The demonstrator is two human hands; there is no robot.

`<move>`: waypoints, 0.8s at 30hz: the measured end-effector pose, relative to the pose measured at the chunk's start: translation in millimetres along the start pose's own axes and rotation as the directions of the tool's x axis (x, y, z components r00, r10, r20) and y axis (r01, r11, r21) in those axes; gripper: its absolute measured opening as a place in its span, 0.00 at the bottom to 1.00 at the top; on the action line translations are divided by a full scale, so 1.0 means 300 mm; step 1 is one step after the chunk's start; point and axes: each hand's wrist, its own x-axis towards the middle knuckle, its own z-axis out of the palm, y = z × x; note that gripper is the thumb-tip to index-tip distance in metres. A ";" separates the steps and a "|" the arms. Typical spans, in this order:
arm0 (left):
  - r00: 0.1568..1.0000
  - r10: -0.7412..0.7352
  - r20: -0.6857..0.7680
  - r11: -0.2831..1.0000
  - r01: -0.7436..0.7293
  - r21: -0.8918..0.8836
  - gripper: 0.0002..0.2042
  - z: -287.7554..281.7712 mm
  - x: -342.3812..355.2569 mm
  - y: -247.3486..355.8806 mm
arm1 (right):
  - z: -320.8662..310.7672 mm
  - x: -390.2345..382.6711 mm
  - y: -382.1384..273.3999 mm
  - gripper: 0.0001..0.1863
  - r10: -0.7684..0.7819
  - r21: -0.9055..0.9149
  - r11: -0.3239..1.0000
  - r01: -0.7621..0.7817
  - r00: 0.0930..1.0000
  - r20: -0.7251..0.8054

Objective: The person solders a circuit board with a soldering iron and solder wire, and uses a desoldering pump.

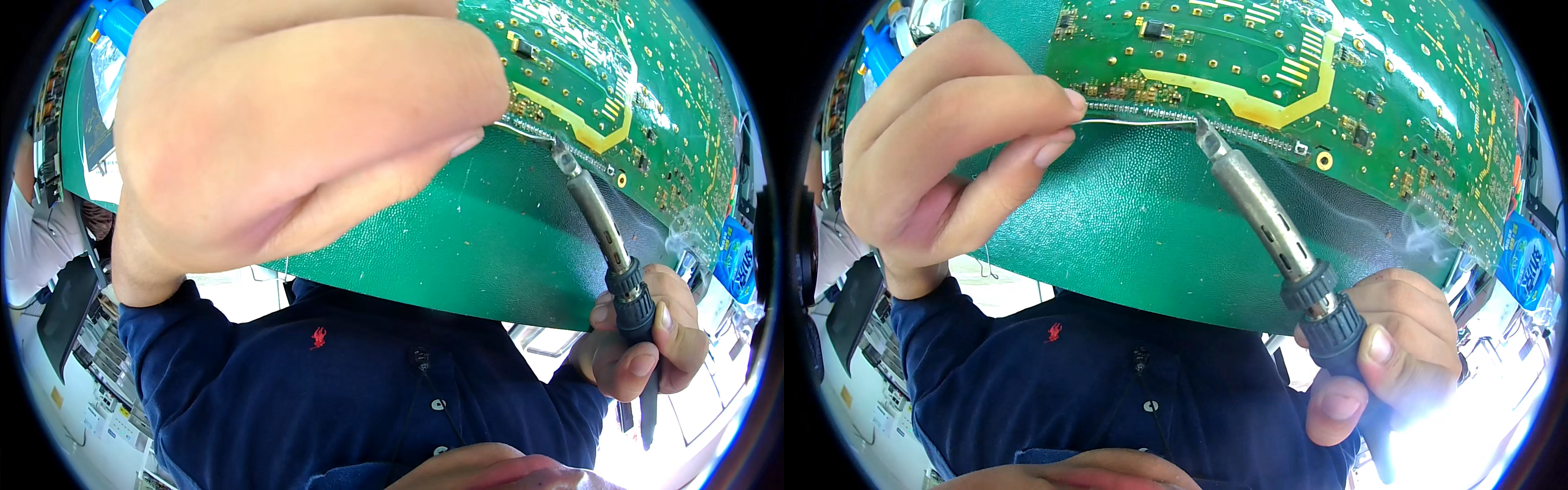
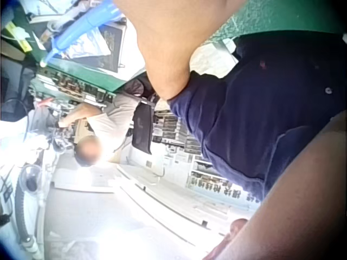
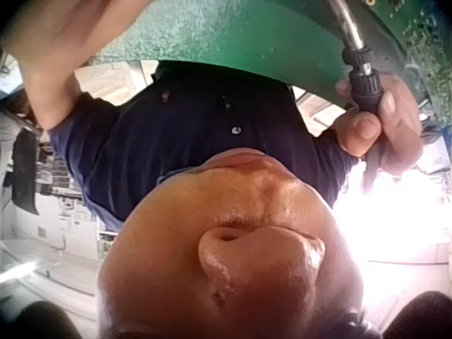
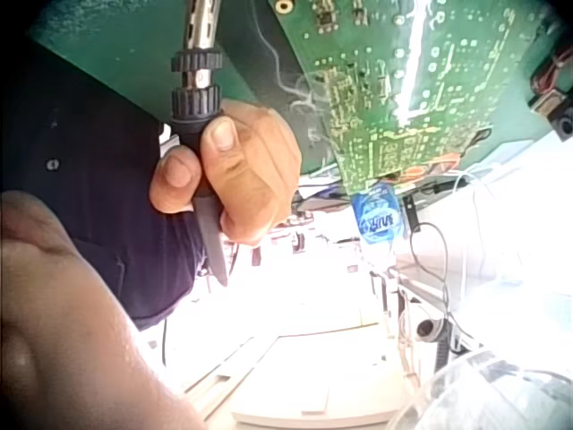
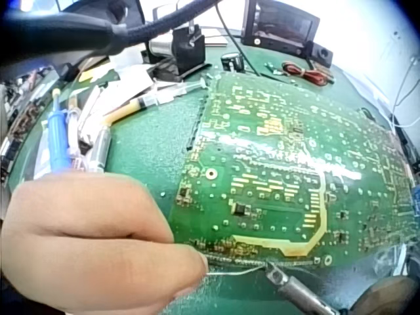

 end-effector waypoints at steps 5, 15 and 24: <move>1.000 0.023 0.008 1.000 -0.023 0.005 0.13 0.001 0.002 -0.009 | -0.003 -0.002 -0.002 0.13 0.004 0.001 1.000 -0.004 1.000 0.014; 0.999 -0.023 -0.028 0.999 0.023 -0.026 0.12 0.015 -0.012 -0.010 | 0.007 -0.002 0.001 0.14 -0.014 -0.012 1.000 0.014 1.000 -0.023; 0.997 -0.047 -0.062 0.998 0.045 -0.048 0.11 0.046 -0.018 -0.005 | -0.050 0.013 0.008 0.15 -0.028 0.104 0.994 0.013 0.989 0.144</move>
